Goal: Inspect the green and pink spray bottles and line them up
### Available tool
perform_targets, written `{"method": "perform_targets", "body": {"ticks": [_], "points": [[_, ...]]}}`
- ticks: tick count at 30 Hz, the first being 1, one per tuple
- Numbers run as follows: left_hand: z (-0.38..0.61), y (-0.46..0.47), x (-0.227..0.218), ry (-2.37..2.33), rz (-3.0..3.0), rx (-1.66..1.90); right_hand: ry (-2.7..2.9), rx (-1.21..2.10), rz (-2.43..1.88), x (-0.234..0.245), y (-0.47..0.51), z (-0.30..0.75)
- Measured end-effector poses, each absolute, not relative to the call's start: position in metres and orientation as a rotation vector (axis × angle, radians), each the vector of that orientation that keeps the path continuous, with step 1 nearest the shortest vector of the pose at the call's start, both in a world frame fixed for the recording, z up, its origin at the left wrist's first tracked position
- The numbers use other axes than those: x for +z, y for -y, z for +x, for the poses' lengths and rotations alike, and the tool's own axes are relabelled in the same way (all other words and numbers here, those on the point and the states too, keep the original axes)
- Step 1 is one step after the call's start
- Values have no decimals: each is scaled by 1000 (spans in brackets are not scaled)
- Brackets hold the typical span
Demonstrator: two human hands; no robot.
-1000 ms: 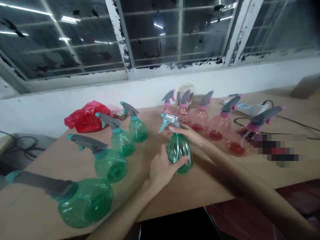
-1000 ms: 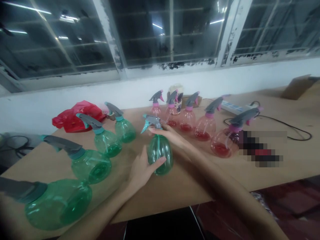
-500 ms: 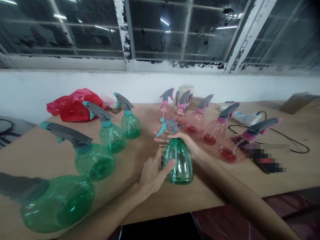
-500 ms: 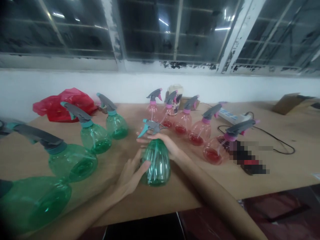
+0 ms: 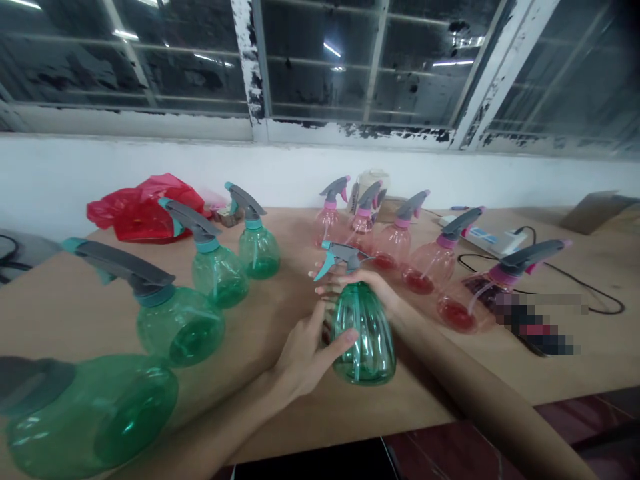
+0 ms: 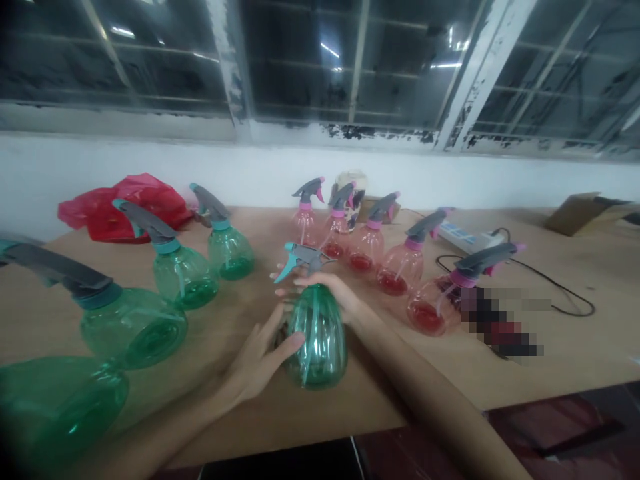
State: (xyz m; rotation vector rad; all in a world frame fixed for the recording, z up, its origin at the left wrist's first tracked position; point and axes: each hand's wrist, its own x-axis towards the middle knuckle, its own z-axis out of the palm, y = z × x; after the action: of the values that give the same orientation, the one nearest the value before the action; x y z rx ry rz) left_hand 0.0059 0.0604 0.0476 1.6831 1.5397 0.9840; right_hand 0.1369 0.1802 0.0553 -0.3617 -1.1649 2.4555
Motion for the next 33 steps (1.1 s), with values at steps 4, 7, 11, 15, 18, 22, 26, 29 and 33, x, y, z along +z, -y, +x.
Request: {"method": "perform_targets", "body": {"ticks": [4, 7, 11, 15, 18, 22, 26, 29, 33], "points": [[4, -62, 46, -1431, 1669, 1009, 1167, 2432, -382, 57, -181, 137], [4, -63, 40, -1450, 1651, 1069, 1206, 2376, -311, 56, -184, 135], [6, -67, 31, -1521, 1505, 1115, 1237, 2296, -283, 52, -187, 136], [6, -73, 29, -1441, 1368, 1179, 1175, 2368, -380, 45, -190, 143], [5, -75, 27, -1419, 1340, 1203, 1124, 2412, -415, 41, -189, 146], [5, -75, 26, -1421, 1367, 1193, 1135, 2414, -368, 42, -183, 144], [7, -74, 29, -1407, 1398, 1189, 1141, 2422, -388, 43, -179, 142], [9, -72, 32, -1400, 1407, 1178, 1139, 2380, -414, 42, -179, 143], [8, -71, 35, -1419, 1441, 1148, 1136, 2335, -434, 41, -181, 144]]}}
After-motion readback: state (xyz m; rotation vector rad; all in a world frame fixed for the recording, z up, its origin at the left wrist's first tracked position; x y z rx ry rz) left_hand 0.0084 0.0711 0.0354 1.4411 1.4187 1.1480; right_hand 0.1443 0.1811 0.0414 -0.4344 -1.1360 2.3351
